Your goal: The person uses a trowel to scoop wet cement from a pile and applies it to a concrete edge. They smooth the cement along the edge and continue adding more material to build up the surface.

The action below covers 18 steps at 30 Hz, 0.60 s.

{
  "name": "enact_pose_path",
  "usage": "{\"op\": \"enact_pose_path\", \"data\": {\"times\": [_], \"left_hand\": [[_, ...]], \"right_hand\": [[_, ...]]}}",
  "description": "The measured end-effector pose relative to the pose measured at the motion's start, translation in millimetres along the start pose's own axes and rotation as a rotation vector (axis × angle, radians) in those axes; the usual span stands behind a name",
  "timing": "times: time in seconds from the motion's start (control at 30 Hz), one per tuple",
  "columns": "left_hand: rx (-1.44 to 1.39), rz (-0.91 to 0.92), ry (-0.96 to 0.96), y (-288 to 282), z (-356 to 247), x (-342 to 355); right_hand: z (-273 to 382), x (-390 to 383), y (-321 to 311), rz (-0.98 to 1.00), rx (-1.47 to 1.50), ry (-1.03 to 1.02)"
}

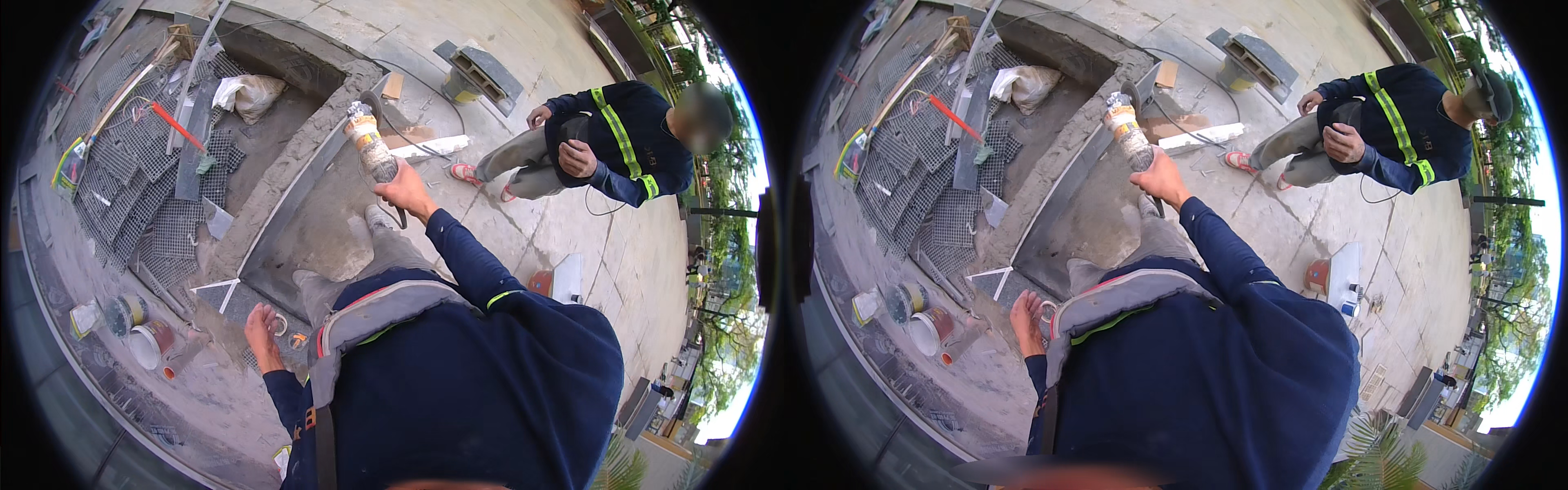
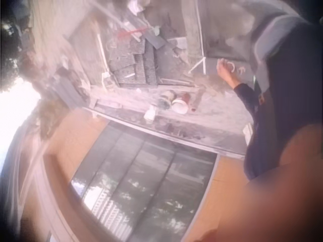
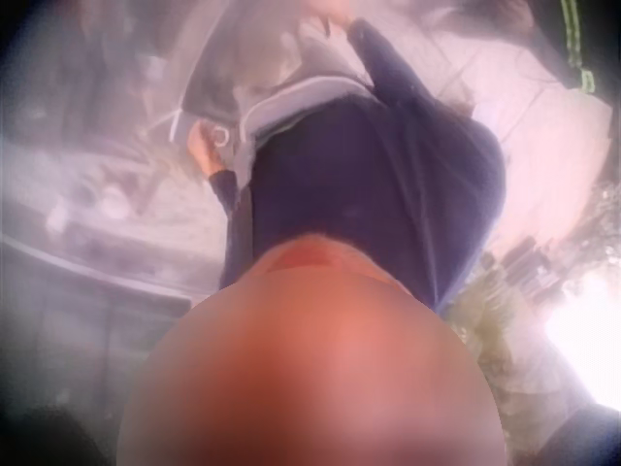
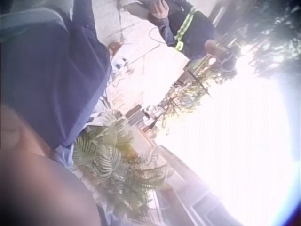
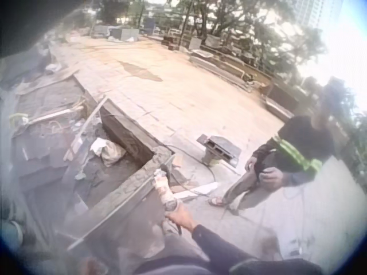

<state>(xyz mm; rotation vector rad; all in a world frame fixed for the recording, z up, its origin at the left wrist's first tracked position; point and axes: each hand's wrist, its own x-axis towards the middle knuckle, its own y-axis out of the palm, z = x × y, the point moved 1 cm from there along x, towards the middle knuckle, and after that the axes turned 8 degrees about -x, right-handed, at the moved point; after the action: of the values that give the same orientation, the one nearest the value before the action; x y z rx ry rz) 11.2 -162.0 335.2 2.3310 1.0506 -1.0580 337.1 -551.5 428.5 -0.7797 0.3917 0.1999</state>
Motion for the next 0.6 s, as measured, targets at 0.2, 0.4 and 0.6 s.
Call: {"op": "enact_pose_path", "data": {"times": [0.2, 0.4, 0.6], "left_hand": [[-0.087, 0.083, 0.005, 105.6, -14.9, -39.4], [-0.133, 0.05, -0.106, 183.6, 19.0, -73.2], [-0.145, 0.043, -0.128, 223.1, 31.3, -93.6]], "right_hand": [[-66.7, 88.7, -76.7, -0.07, 0.09, 0.08], [-135.8, 158.8, -142.7, -0.051, 0.33, 0.077], [-185.0, 213.5, -173.4, -0.001, 0.385, 0.108]]}}
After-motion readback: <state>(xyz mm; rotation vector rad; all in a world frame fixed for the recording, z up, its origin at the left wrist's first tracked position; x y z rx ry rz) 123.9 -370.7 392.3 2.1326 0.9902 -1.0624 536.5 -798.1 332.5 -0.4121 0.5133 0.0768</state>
